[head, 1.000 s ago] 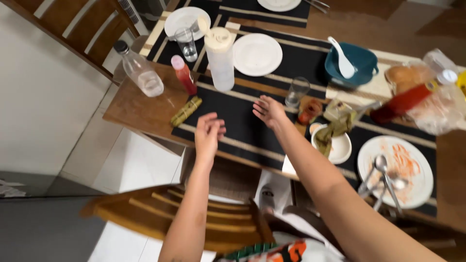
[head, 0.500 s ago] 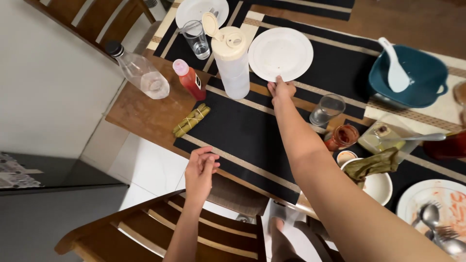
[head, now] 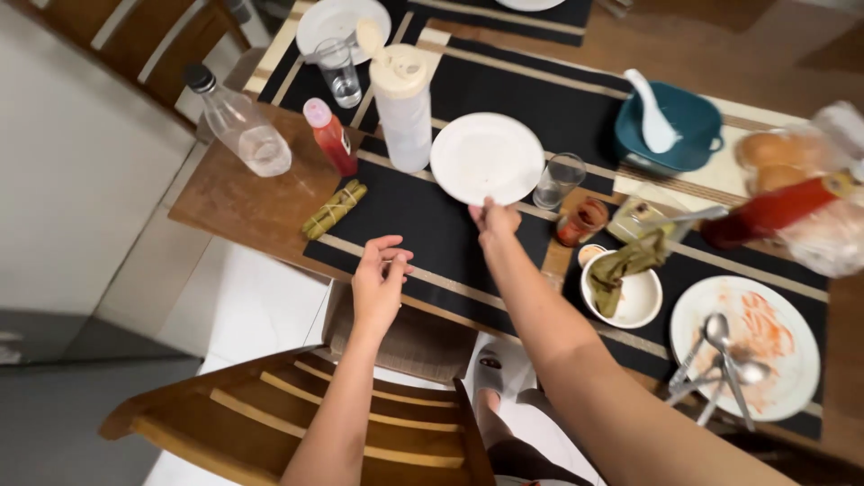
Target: Clear dirty plates and cutlery from a dining table and move them to the kitchen sink.
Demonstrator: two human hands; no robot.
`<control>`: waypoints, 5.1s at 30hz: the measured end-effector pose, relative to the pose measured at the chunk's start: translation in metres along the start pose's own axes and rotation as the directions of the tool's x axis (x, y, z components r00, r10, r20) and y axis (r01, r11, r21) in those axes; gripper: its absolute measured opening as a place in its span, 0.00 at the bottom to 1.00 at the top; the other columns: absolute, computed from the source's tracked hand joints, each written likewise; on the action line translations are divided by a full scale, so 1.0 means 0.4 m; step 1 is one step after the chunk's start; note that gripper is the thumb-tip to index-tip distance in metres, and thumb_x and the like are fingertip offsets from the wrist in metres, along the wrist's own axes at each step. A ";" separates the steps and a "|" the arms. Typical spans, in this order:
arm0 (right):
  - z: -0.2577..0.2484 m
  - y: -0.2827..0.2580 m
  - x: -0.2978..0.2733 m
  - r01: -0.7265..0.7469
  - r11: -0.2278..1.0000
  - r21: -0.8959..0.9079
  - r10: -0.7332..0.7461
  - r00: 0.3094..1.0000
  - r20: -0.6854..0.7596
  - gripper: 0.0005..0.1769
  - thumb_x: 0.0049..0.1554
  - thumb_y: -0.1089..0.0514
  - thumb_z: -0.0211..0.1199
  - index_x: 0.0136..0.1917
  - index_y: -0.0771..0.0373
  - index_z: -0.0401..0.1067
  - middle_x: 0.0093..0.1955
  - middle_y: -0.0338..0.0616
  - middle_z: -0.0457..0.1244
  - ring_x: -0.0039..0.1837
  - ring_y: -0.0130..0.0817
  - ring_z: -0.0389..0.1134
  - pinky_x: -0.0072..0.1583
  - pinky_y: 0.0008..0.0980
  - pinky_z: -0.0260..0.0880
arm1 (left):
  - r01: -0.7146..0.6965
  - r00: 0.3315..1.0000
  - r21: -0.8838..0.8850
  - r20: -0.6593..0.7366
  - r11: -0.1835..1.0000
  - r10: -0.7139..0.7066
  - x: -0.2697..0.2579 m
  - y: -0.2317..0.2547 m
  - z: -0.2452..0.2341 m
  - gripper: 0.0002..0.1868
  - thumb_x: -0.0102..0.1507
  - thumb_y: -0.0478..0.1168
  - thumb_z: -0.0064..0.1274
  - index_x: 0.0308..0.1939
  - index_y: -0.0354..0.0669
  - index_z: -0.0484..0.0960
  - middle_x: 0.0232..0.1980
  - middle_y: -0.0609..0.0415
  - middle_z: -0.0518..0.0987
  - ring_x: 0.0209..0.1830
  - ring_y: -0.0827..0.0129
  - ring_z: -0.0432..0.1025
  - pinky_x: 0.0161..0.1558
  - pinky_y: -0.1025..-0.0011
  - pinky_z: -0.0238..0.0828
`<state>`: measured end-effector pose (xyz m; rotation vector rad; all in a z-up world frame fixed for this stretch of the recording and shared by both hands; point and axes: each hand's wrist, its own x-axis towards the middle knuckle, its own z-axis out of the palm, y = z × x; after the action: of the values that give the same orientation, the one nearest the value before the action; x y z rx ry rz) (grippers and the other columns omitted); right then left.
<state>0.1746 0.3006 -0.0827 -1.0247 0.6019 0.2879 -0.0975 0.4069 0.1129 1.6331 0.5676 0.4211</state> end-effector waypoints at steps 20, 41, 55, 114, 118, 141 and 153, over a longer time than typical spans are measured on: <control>-0.316 0.067 -0.388 0.006 0.902 -0.432 0.058 0.989 0.135 0.14 0.60 0.62 0.63 0.57 0.72 0.70 0.47 0.51 0.70 0.44 0.40 0.73 0.46 0.34 0.79 | -0.029 0.992 0.060 0.125 0.998 0.022 -0.038 0.042 0.042 0.15 0.66 0.36 0.51 0.57 0.43 0.74 0.41 0.56 0.83 0.34 0.72 0.78 0.25 0.72 0.74; 0.209 -0.038 -1.011 0.866 0.309 -0.394 0.467 0.223 0.856 0.17 0.61 0.47 0.61 0.55 0.62 0.76 0.37 0.37 0.68 0.41 0.25 0.68 0.46 0.28 0.71 | -0.161 0.948 -0.203 -0.305 0.966 0.094 -0.393 0.060 -0.762 0.14 0.69 0.36 0.49 0.58 0.38 0.75 0.47 0.51 0.84 0.43 0.68 0.78 0.44 0.72 0.75; 0.629 0.453 -1.422 0.882 0.340 -0.325 0.514 0.115 0.850 0.17 0.59 0.47 0.64 0.55 0.59 0.77 0.44 0.39 0.72 0.47 0.26 0.73 0.50 0.28 0.73 | 0.024 0.881 -0.105 -0.467 0.994 -0.071 -0.504 -0.059 -1.454 0.12 0.67 0.34 0.48 0.54 0.36 0.78 0.45 0.49 0.85 0.43 0.66 0.80 0.44 0.70 0.76; 2.655 1.013 -0.311 0.348 0.798 -0.491 -0.167 0.912 0.375 0.40 0.60 0.37 0.55 0.78 0.56 0.54 0.70 0.47 0.62 0.65 0.36 0.66 0.59 0.38 0.72 | -0.636 0.664 0.164 0.615 0.754 0.426 2.627 -0.043 -1.790 0.20 0.62 0.42 0.60 0.58 0.53 0.78 0.76 0.49 0.61 0.76 0.53 0.58 0.59 0.54 0.69; 2.728 0.998 -0.208 0.352 0.716 -0.603 -0.207 0.932 0.298 0.48 0.62 0.32 0.55 0.82 0.63 0.46 0.75 0.57 0.55 0.73 0.43 0.61 0.68 0.39 0.65 | -0.741 0.541 0.183 0.733 0.646 0.412 2.712 -0.042 -1.690 0.21 0.60 0.42 0.63 0.57 0.54 0.79 0.81 0.49 0.52 0.79 0.46 0.47 0.67 0.48 0.60; 2.591 0.904 -0.232 0.149 0.769 -0.621 -0.048 0.983 0.176 0.58 0.51 0.33 0.67 0.82 0.64 0.48 0.62 0.49 0.65 0.58 0.33 0.69 0.56 0.33 0.74 | -0.851 0.025 -0.304 0.791 0.429 0.611 2.657 -0.029 -1.503 0.07 0.58 0.49 0.57 0.39 0.65 0.86 0.74 0.63 0.70 0.81 0.58 0.54 0.70 0.21 0.12; 2.368 0.875 -0.261 -0.016 0.689 -0.724 0.025 1.000 0.002 0.56 0.47 0.31 0.70 0.76 0.67 0.61 0.57 0.48 0.70 0.56 0.34 0.72 0.57 0.34 0.71 | -0.844 -0.298 -0.458 0.833 0.279 0.465 2.576 0.038 -1.438 0.37 0.56 0.60 0.55 0.67 0.52 0.75 0.82 0.39 0.47 0.82 0.46 0.36 0.56 0.11 0.12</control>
<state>0.2332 1.2997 0.0880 -1.7909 0.4869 0.5822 0.4082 1.4720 0.1569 2.0388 -1.5992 0.0650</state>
